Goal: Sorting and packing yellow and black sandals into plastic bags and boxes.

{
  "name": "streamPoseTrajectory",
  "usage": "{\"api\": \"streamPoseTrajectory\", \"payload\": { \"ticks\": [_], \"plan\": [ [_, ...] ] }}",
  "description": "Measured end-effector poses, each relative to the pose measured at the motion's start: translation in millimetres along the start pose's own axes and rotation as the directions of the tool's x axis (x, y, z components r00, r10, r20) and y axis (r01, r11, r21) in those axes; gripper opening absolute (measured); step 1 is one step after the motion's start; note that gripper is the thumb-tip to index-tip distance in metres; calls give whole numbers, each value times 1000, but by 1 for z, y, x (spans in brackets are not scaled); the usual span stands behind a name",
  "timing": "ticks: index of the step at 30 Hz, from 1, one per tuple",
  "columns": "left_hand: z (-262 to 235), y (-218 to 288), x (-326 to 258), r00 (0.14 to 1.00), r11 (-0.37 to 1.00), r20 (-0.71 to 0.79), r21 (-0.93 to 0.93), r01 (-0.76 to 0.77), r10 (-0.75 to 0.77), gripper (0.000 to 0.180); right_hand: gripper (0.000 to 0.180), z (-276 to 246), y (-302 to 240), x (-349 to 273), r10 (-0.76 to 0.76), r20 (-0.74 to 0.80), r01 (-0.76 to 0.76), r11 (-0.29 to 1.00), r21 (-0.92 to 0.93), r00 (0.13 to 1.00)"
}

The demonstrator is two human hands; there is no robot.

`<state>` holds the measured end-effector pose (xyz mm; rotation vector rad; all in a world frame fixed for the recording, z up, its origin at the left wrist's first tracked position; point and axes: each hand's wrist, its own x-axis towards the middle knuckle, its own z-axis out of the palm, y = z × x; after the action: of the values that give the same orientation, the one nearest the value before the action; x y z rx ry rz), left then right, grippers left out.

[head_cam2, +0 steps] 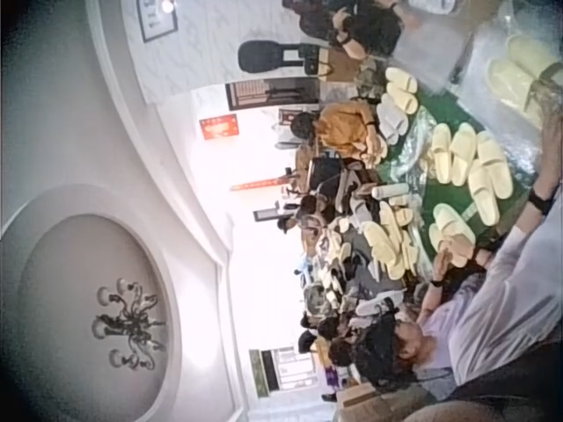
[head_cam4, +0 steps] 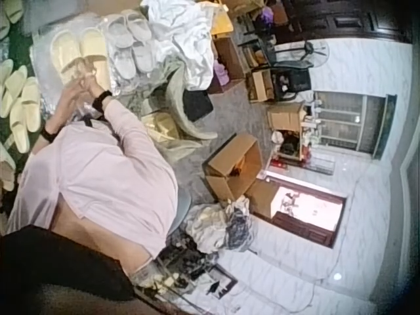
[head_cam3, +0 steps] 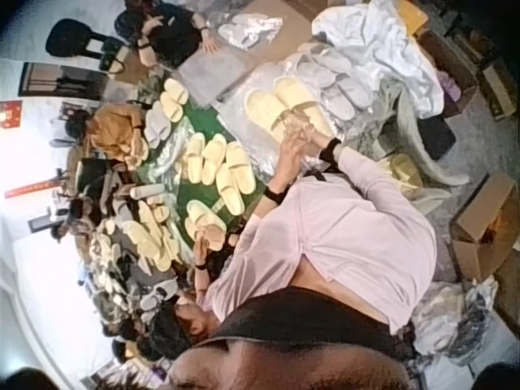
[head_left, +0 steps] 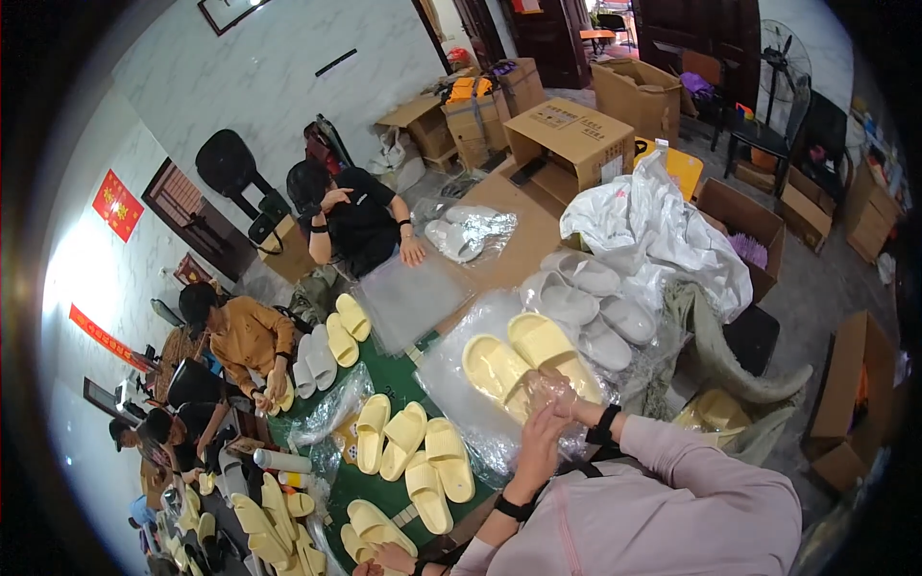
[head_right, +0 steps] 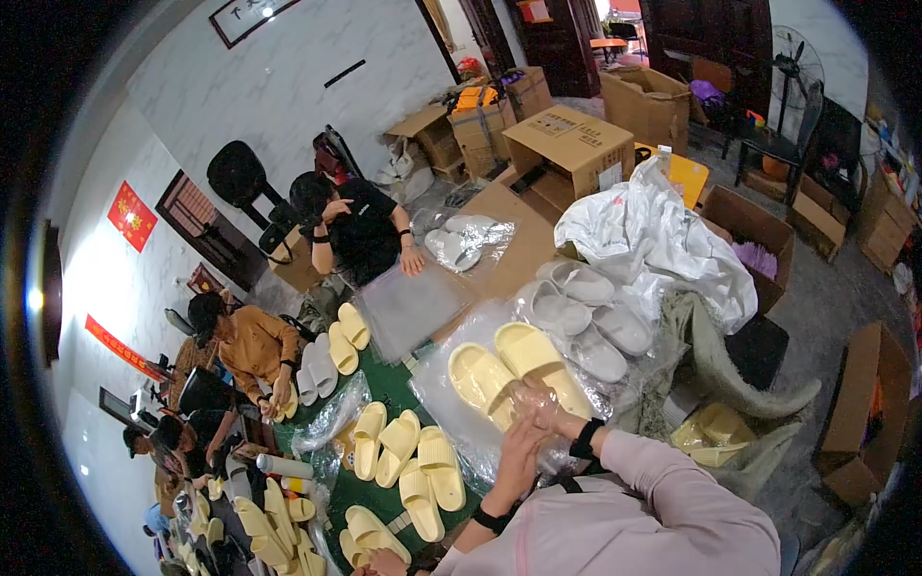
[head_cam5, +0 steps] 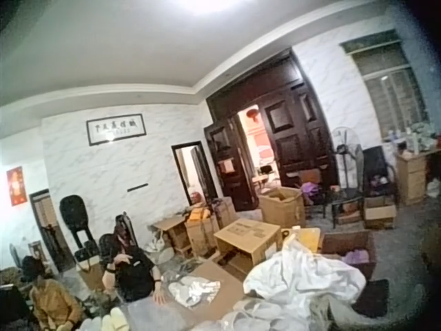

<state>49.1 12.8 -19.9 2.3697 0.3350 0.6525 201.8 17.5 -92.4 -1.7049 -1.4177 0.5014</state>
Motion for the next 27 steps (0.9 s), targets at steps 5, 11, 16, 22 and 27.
{"api": "streamPoseTrajectory", "payload": {
  "ticks": [5, 11, 16, 22, 27],
  "plan": [
    [-18, 12, 3, 990, 991, -116, -119, 65, -79, 21, 43, -6, -24, 18, -73, 97, 103, 931, -350, 993],
    [-44, -2, 5, 793, 858, -388, -409, 309, -470, 28, 39, -22, -51, 17, -81, 432, 227, 927, -299, 898],
    [-54, -15, -2, 691, 827, -485, -466, 313, -535, 23, 41, -59, -110, -14, -279, -1, 277, 951, -139, 960],
    [-59, -5, 4, 706, 830, -485, -486, 273, -516, 25, 57, -75, -88, -27, -124, -381, -134, 802, -583, 916],
    [-62, -8, 14, 691, 835, -517, -495, 241, -506, 24, 43, -59, 31, -48, 400, 256, -424, 905, 41, 880]
  ]
}}
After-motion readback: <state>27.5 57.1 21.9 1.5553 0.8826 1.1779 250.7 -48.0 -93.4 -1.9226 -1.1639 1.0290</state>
